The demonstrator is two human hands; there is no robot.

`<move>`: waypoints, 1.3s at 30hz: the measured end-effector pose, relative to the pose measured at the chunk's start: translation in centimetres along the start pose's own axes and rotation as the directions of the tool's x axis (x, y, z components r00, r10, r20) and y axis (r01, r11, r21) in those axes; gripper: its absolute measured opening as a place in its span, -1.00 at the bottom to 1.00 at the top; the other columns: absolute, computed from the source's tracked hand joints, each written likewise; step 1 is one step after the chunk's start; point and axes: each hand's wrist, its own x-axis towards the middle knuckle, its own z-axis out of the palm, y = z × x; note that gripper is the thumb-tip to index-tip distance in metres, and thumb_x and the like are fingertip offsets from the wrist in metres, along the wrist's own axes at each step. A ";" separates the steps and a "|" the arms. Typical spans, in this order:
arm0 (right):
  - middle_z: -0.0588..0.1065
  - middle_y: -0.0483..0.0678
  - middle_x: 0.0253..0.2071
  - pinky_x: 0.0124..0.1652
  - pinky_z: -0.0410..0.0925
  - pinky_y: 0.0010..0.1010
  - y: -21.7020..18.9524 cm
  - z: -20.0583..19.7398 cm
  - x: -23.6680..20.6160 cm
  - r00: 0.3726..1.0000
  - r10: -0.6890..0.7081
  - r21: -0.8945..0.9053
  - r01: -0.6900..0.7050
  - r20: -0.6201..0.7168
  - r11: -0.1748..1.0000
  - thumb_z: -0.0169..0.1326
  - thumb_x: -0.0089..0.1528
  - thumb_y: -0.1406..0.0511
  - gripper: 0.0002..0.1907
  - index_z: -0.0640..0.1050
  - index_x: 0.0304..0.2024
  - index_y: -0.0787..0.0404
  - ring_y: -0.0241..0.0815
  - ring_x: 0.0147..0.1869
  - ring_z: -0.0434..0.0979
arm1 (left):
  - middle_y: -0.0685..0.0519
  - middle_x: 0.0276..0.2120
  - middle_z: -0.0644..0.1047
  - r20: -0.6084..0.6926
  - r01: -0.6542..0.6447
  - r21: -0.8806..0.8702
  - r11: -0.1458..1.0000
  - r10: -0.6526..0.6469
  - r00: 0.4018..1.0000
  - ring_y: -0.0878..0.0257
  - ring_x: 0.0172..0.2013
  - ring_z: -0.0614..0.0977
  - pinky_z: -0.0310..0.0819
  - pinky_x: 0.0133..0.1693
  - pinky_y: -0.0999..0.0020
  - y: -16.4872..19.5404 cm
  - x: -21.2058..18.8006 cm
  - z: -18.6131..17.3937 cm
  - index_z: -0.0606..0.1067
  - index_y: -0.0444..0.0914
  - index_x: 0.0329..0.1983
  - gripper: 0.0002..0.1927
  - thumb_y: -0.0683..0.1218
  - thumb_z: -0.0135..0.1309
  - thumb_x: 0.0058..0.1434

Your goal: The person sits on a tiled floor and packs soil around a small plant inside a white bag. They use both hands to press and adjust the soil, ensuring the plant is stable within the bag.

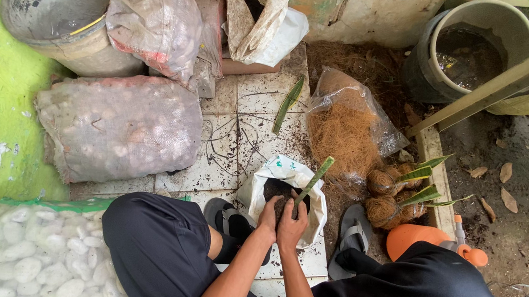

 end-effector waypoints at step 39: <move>0.59 0.08 -0.07 -0.07 0.39 -0.36 1.7 -1.0 2.0 0.884 0.409 0.132 -0.444 0.228 0.886 0.14 0.25 0.07 -0.42 0.55 0.12 0.41 -0.19 -0.08 0.50 | -0.18 -0.17 0.68 0.388 -0.638 0.712 0.293 0.593 0.706 0.02 -0.14 0.72 0.55 -0.07 0.25 -0.9 -0.3 0.2 0.60 -0.35 -0.02 -0.54 0.08 -0.16 0.44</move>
